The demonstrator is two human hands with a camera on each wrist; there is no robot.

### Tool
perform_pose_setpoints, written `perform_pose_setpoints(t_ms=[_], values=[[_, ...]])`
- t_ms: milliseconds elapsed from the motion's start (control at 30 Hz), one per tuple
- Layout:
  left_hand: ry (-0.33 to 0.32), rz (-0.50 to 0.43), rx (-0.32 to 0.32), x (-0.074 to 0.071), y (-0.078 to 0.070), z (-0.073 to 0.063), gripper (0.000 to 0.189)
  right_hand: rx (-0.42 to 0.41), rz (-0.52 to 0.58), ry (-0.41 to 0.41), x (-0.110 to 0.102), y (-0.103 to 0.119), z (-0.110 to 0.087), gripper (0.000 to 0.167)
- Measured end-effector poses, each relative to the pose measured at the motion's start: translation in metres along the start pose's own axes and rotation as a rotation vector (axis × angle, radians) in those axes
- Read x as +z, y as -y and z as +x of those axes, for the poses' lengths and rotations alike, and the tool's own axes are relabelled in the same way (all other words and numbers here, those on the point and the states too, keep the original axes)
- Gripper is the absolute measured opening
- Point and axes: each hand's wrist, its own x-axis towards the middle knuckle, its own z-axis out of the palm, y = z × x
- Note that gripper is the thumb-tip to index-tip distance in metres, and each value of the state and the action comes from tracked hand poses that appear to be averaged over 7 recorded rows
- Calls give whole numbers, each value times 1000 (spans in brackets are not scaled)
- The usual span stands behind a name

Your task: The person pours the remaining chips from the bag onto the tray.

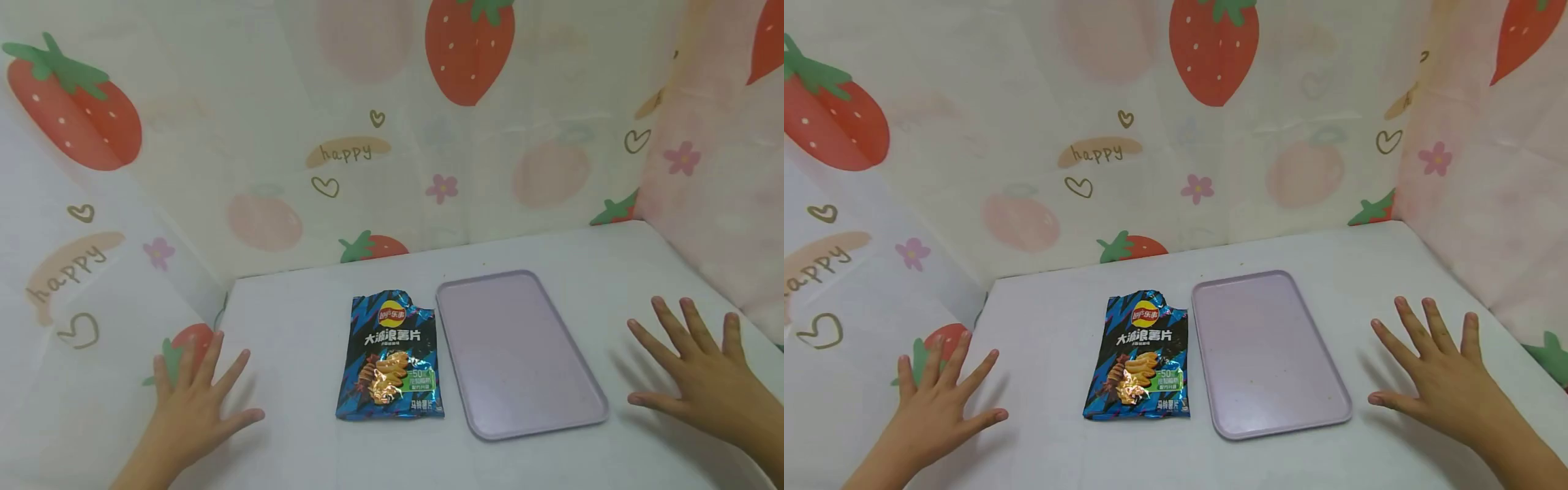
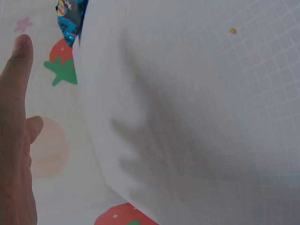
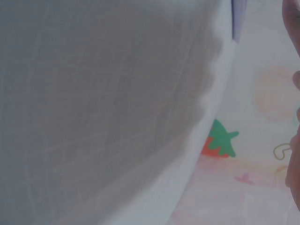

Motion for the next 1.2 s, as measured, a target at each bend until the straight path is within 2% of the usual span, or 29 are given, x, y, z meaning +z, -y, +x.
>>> perform_pose_setpoints(t_ms=[267, 500, 900, 1100, 1200], values=[[16, 19, 15, 1, -4, 1, 99, -48, -62, -20, -7, 4, 2, 112], [-2, 12, 18, 7, -7, -1, 98, -90, -76, -30, -5, 7, 4, 110], [11, 14, 24, 13, -12, 3, 98, -62, 5, 48, 10, 14, 0, 117], [-41, 0, 42, 20, -18, 5, 97, -101, 18, 23, 17, 20, 0, 115], [-44, -4, 48, 24, -20, 5, 98, -131, 28, 9, 19, 23, 4, 114]])
